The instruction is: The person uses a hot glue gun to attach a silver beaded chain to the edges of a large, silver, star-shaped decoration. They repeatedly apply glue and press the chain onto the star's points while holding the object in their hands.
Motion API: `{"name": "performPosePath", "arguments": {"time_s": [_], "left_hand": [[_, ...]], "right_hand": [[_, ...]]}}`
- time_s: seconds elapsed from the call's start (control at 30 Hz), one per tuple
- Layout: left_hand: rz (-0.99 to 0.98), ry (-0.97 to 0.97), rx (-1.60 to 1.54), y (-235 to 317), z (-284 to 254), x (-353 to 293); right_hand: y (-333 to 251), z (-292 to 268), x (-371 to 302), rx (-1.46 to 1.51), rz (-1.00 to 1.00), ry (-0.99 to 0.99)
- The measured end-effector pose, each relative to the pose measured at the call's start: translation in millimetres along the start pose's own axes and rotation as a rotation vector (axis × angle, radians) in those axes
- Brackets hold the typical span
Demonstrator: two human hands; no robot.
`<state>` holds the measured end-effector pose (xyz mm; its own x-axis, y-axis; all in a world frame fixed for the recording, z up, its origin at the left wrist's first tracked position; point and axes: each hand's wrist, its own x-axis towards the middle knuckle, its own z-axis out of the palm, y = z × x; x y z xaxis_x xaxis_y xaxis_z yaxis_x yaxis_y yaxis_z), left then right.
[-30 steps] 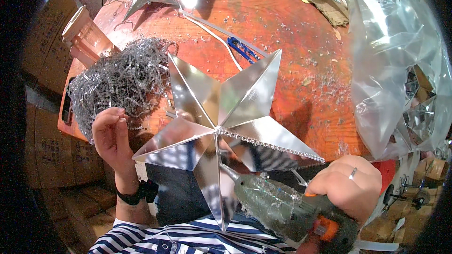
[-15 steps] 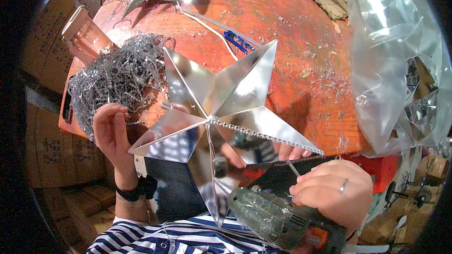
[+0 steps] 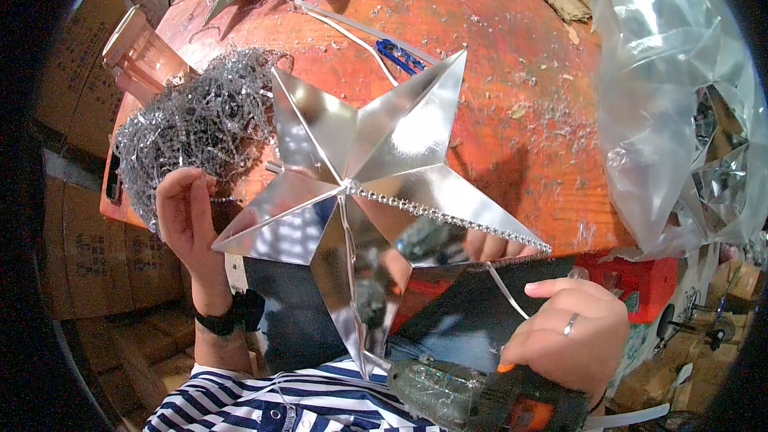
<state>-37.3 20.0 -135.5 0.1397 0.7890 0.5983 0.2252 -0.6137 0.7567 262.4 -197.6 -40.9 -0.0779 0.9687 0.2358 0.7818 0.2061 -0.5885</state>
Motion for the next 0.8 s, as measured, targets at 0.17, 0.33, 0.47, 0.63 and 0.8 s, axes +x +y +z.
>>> {"name": "performPosePath", "arguments": {"time_s": [0.17,0.33,0.47,0.63,0.8], "left_hand": [[-0.021,0.002,-0.004,1,0,-1],[-0.028,0.000,0.018,2,0,-2],[-0.011,-0.005,-0.025,1,0,-1],[0.073,-0.149,-0.114,16,-11,-4],[0.040,-0.470,-0.049,53,-31,-16]], "right_hand": [[-4,3,-2,0.007,0.020,-0.014],[-7,8,-11,0.036,0.057,0.002],[-8,6,-11,0.012,-0.014,-0.066],[7,-3,-12,-0.038,-0.146,0.079],[21,-7,-46,-0.014,0.323,0.600]]}}
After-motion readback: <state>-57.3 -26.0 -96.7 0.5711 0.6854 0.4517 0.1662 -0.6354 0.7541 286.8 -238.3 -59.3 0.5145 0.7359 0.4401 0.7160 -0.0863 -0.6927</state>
